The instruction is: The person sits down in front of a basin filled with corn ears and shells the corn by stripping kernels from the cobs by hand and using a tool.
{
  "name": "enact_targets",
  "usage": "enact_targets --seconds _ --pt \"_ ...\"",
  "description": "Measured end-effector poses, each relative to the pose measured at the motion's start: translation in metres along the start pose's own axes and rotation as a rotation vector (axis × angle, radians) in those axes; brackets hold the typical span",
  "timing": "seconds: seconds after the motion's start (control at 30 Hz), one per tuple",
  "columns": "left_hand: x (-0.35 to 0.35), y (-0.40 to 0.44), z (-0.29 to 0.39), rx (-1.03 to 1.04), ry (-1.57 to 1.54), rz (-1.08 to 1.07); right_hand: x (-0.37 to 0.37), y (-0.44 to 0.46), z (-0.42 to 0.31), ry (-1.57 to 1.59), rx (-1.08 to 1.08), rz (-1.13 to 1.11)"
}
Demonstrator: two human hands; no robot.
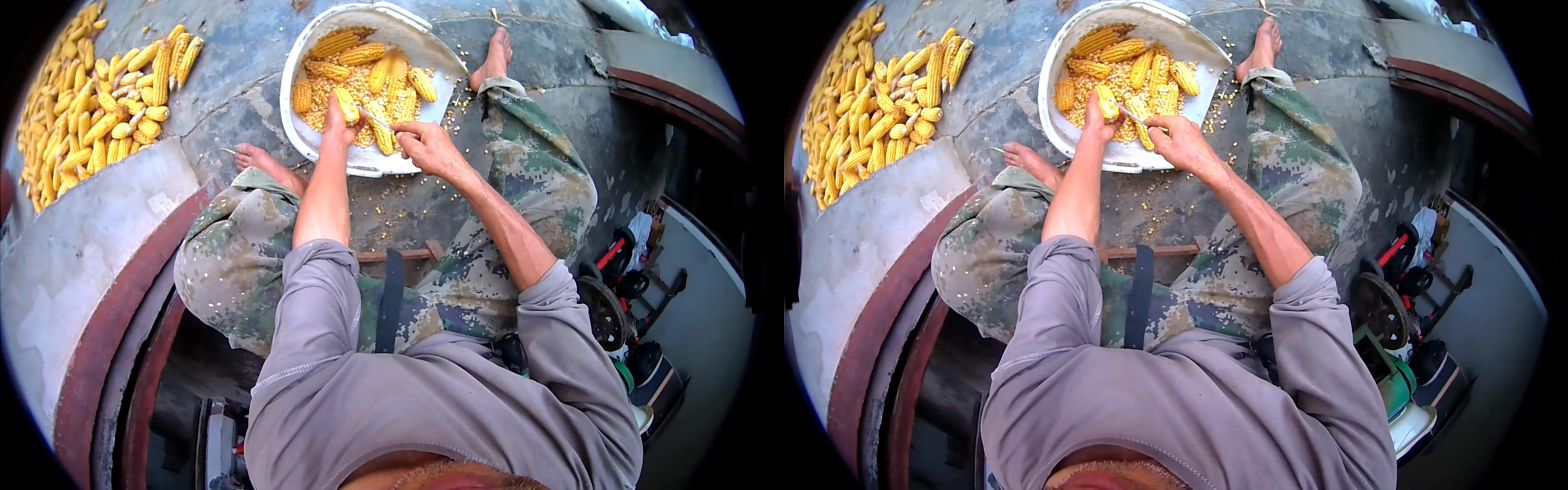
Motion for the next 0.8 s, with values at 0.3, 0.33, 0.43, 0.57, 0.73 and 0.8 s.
enact_targets --seconds 0.3,0.33,0.43,0.57,0.73,0.8 --pt "0.011 0.007 -0.010 0.037 -0.035 -0.032 0.029 0.000 -0.006 -0.145 -0.175 0.115" --pt "0.011 0.009 -0.010 0.057 -0.048 0.012 0.031 0.004 -0.006 -0.149 -0.175 0.114" --pt "0.013 0.012 -0.011 0.045 -0.088 0.040 0.034 0.017 -0.011 -0.153 -0.242 0.141" --pt "0.021 0.007 -0.009 0.063 -0.095 0.027 0.031 0.026 -0.012 -0.148 -0.188 0.126" --pt "0.021 0.006 -0.009 0.014 -0.109 0.038 0.043 0.025 -0.009 -0.251 -0.175 0.128" --pt "0.023 0.008 -0.007 0.035 -0.122 0.028 0.047 0.036 -0.009 -0.198 -0.216 0.161"
Point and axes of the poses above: each hand's wrist, its own y-axis towards the middle knuckle, its own x-axis out of the palm, z = x × y, the point moved 5 cm from there along y, towards the middle knuckle, and after that the axes turned 12 degrees about -x, right-handed, at the moved point
